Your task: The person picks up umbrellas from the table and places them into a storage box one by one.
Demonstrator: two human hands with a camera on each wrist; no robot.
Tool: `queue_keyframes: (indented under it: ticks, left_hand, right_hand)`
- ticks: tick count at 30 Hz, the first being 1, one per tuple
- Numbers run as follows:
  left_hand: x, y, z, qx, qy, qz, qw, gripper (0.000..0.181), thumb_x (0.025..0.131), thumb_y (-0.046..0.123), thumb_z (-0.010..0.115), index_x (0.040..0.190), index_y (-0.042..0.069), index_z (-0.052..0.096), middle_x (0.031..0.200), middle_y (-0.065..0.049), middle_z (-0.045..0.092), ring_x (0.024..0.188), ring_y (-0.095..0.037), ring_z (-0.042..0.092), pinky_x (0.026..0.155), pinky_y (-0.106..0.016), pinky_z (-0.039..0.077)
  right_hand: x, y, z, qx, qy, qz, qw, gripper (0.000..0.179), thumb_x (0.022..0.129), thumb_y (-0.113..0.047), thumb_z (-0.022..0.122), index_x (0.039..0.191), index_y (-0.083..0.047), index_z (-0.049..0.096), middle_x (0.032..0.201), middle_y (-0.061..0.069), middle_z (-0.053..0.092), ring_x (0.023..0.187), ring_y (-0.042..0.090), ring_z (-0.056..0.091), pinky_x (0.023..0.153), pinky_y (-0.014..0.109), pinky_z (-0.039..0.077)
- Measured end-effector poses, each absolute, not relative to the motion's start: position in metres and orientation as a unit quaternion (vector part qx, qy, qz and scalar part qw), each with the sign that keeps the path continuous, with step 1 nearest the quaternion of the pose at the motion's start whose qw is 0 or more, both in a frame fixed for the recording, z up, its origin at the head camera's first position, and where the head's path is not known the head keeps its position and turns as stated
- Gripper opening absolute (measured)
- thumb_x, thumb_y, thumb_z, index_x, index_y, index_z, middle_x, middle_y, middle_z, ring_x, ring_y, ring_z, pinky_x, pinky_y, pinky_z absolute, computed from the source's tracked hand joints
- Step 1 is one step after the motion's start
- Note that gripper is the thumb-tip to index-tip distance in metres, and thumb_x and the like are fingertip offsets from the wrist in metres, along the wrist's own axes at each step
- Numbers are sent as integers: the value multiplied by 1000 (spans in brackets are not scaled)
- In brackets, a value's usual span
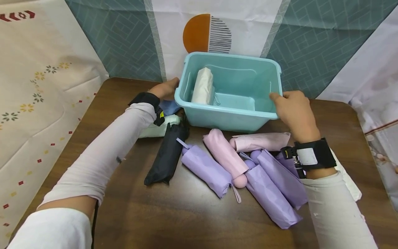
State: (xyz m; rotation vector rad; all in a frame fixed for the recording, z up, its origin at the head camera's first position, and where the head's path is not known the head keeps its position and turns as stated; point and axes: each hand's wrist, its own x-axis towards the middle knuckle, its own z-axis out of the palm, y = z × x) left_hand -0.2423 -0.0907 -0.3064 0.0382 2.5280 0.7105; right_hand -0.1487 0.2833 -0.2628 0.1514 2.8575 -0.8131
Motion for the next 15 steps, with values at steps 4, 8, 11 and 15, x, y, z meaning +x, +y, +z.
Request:
queue_keyframes:
  ticks: [4, 8, 11, 15]
  left_hand:
    - [-243, -90, -306, 6, 929, 260, 264, 74, 84, 14, 74, 142, 10, 30, 145, -13, 38, 127, -33, 41, 104, -49, 32]
    - [-243, -92, -307, -1, 925, 261, 276, 75, 85, 16, 74, 144, 12, 27, 146, -13, 36, 126, -33, 40, 103, -50, 32]
    - [-243, -92, -307, 11, 927, 254, 276, 78, 85, 19, 74, 145, 10, 26, 146, -14, 35, 126, -33, 40, 104, -49, 32]
    - [-247, -89, -311, 65, 936, 228, 260, 70, 85, 18, 73, 143, 6, 36, 140, -16, 44, 124, -32, 43, 105, -47, 32]
  right_hand:
    - [-148, 284, -261, 50, 961, -260, 83, 68, 91, -67, 36, 75, -3, 49, 72, 10, 45, 69, 30, 47, 56, 43, 35]
    - [-148, 284, -258, 39, 963, -246, 107, 71, 91, -69, 31, 82, -2, 53, 83, 16, 50, 80, 34, 49, 63, 45, 36]
    - [-148, 284, -256, 29, 964, -240, 110, 68, 92, -67, 30, 76, -4, 49, 80, 16, 49, 80, 33, 49, 64, 43, 36]
    - [-148, 284, -255, 21, 964, -244, 105, 65, 94, -64, 31, 70, -6, 45, 72, 13, 47, 72, 31, 49, 60, 41, 36]
